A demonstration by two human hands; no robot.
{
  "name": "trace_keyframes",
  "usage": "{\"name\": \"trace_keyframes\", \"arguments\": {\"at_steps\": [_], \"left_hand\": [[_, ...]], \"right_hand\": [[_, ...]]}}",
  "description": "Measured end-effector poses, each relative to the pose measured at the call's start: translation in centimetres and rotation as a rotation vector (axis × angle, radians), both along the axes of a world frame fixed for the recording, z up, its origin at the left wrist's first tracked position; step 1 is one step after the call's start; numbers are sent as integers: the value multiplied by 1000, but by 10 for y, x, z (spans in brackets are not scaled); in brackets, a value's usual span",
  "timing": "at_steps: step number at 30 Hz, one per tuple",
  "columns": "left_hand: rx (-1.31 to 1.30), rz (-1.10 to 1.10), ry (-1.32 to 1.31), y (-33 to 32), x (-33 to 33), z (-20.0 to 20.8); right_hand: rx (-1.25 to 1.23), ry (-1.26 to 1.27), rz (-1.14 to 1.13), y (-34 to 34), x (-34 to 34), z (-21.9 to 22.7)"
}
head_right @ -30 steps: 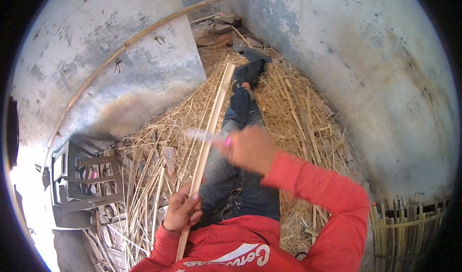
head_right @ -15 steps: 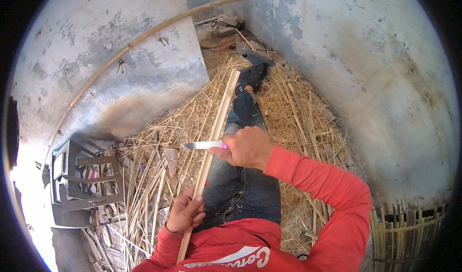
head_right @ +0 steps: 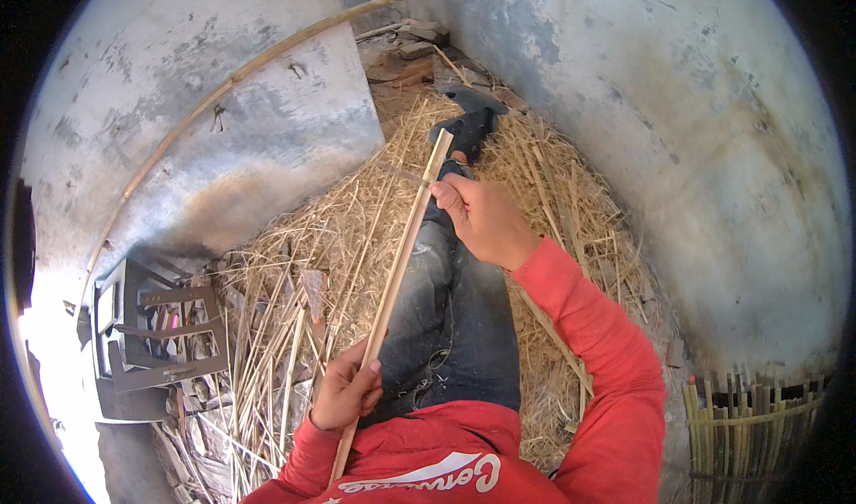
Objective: The person scrapes a long piece of bamboo with a knife, repeatedly running the blade along the surface.
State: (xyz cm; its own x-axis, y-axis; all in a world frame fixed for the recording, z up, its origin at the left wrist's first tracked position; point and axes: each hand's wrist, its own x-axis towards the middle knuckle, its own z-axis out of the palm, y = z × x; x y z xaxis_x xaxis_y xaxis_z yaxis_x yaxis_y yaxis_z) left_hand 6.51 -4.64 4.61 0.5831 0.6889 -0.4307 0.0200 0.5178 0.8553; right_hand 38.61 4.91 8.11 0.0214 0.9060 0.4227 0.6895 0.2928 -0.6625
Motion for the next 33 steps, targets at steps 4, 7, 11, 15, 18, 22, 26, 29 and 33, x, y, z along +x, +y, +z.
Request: {"name": "trace_keyframes", "arguments": {"at_steps": [4, 7, 11, 15, 18, 22, 26, 29, 33], "left_hand": [[32, 7, 13, -1, 0, 4], [39, 10, 22, -3, -1, 2], [-107, -26, -82, -2, 2, 13], [-147, -11, -99, 2, 3, 10], [-167, -19, -103, 3, 5, 4], [-240, -47, -201, 7, 1, 3], [-263, -42, -248, 11, 0, 11], [-264, -37, -273, 10, -4, 12], [-287, -23, -265, 13, -4, 8]], "right_hand": [[3, 89, -40, -3, -4, 9], [118, 134, -39, 2, -13, 4], [338, 41, -82, 15, -5, -21], [150, 9, 6, -8, -33, -30], [-40, -136, 139, -39, -60, -27], [52, 61, 82, -30, -51, -16], [184, 152, -126, -8, -13, 1], [120, 52, -165, -10, -13, 1], [18, 27, -22, -33, -25, -12]]}}
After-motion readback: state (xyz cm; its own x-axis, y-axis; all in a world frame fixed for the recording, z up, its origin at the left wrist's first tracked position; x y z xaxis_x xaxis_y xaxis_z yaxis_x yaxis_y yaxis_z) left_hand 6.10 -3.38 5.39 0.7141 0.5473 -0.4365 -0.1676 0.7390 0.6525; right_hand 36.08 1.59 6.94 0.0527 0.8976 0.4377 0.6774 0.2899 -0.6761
